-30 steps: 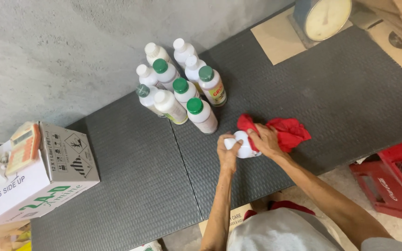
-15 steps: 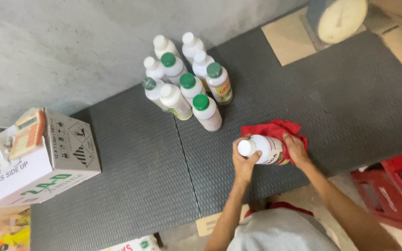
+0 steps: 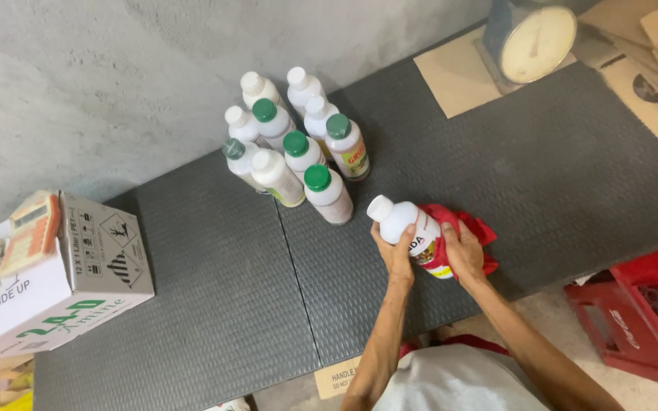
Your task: Wiping bottles of agricultural products with a rag and packing them into cardboard boxes.
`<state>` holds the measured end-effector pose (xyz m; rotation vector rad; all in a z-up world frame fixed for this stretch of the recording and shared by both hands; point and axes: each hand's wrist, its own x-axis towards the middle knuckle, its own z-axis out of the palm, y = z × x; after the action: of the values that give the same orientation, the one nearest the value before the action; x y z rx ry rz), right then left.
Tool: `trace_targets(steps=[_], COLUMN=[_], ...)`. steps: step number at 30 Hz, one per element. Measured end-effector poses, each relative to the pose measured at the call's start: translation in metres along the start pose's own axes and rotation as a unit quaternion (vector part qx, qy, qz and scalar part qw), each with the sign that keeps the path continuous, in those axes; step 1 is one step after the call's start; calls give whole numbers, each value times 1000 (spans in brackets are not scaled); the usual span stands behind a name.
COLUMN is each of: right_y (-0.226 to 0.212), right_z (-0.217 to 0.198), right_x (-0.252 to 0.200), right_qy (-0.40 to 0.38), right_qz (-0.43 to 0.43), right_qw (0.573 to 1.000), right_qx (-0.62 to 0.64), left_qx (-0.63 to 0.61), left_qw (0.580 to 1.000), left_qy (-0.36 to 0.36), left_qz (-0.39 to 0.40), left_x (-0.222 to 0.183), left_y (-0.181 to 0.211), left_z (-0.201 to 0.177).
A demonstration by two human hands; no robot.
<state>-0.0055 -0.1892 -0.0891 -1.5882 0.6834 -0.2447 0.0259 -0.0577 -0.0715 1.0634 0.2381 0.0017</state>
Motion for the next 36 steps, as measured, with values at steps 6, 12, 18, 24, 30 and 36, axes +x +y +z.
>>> trace_targets(steps=[6,12,18,24,30,36], right_y=[-113,-134,-152,-182,-156,-148], right_z=[-5,-20,-62,-59,-54,-60], right_x=[-3,60,77,-5,-48,-117], right_qy=[-114,-145,-38,-305,-165,-6], right_qz=[-161,-180,-266,-146,-167,-164], right_qw=[980,962,857,941,968,984], right_qx=[-35,-148,-439,-19,-93,-63], left_qx=[10,-153,-36,185,187,19], left_qw=[990,968,969,937,896,906], left_qy=[-140,-198,-238,-268,-394,-340], left_qz=[33,-4,49,124,86,-251], left_x=[-17,-22,-20,-26,-21,-30], left_y=[47,60,95,92,92,32], left_z=[21,38,61,59,30,-23])
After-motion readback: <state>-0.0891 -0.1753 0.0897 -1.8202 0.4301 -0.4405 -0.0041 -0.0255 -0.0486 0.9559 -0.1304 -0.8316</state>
